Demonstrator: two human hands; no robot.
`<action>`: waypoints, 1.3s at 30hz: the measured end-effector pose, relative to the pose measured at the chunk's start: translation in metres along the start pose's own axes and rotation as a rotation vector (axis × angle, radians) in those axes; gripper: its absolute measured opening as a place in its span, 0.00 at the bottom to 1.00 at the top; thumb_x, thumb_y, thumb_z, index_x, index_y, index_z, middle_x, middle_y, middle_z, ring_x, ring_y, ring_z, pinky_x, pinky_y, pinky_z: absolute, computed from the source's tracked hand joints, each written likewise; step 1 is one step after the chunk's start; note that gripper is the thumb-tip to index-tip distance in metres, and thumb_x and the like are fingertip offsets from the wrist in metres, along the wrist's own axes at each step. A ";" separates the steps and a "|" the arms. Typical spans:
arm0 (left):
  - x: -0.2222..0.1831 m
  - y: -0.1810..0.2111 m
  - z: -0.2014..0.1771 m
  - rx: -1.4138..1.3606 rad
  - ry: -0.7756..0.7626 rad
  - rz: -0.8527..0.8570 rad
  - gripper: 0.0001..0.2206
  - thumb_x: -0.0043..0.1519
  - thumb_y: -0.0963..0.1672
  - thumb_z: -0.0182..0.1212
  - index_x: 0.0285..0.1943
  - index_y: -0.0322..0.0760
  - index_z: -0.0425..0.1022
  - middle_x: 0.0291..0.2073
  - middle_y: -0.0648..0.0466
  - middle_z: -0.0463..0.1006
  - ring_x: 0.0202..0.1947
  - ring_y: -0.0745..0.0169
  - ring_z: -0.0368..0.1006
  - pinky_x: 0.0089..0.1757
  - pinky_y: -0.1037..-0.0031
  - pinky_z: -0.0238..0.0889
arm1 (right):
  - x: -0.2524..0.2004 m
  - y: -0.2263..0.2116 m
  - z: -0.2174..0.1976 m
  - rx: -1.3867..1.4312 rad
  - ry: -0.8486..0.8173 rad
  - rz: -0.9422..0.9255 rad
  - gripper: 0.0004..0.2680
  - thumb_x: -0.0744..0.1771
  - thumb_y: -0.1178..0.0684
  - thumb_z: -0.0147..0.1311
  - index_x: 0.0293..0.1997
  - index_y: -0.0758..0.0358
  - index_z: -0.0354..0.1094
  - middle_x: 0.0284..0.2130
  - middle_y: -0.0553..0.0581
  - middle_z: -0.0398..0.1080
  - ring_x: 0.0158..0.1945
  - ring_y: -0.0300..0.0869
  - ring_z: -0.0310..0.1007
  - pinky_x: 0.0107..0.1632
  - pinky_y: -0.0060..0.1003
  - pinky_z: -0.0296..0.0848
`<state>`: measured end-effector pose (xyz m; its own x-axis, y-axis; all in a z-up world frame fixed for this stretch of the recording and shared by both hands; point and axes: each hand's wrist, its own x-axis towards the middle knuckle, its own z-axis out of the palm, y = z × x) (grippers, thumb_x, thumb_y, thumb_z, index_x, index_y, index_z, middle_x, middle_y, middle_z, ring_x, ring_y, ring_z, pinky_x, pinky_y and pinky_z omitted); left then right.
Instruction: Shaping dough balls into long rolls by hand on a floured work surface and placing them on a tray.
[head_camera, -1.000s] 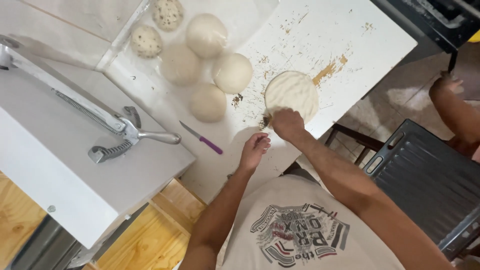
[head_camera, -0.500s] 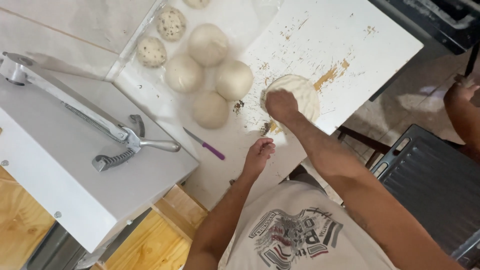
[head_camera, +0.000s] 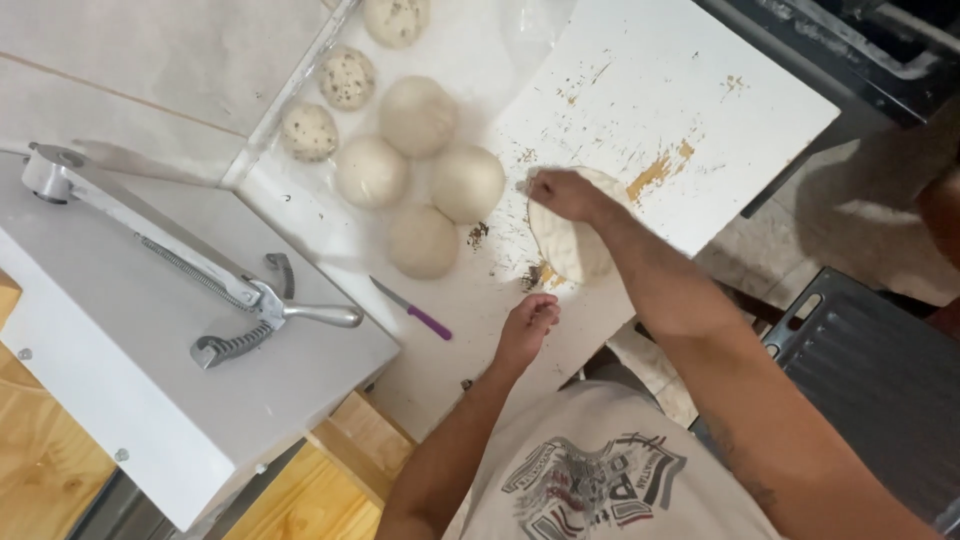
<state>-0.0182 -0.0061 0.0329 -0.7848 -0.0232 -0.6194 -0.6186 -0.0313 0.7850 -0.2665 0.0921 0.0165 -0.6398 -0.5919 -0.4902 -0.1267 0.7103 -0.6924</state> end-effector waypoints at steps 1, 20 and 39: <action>0.000 0.008 0.000 0.000 0.001 -0.004 0.18 0.67 0.48 0.58 0.61 0.31 0.72 0.49 0.42 0.75 0.49 0.53 0.75 0.49 0.69 0.69 | 0.001 0.003 -0.004 0.002 -0.004 0.001 0.19 0.71 0.40 0.38 0.54 0.68 0.68 0.51 0.76 0.71 0.59 0.70 0.67 0.61 0.67 0.64; -0.005 0.001 0.000 -0.004 0.019 -0.035 0.17 0.67 0.46 0.57 0.61 0.31 0.73 0.49 0.41 0.76 0.49 0.53 0.76 0.48 0.69 0.70 | -0.003 0.082 0.007 -0.352 0.156 0.113 0.16 0.69 0.42 0.40 0.46 0.60 0.75 0.41 0.62 0.75 0.50 0.59 0.75 0.53 0.59 0.73; -0.009 -0.008 0.003 0.381 -0.025 0.116 0.15 0.70 0.45 0.53 0.63 0.35 0.70 0.53 0.41 0.75 0.58 0.43 0.73 0.56 0.54 0.66 | -0.049 0.065 -0.026 -0.580 0.484 -0.052 0.08 0.69 0.50 0.50 0.32 0.59 0.69 0.26 0.54 0.68 0.35 0.46 0.74 0.38 0.41 0.73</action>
<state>-0.0065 -0.0023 0.0323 -0.8479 0.0199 -0.5297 -0.4918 0.3434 0.8001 -0.2628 0.1775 0.0090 -0.8663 -0.4922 -0.0848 -0.4590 0.8515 -0.2534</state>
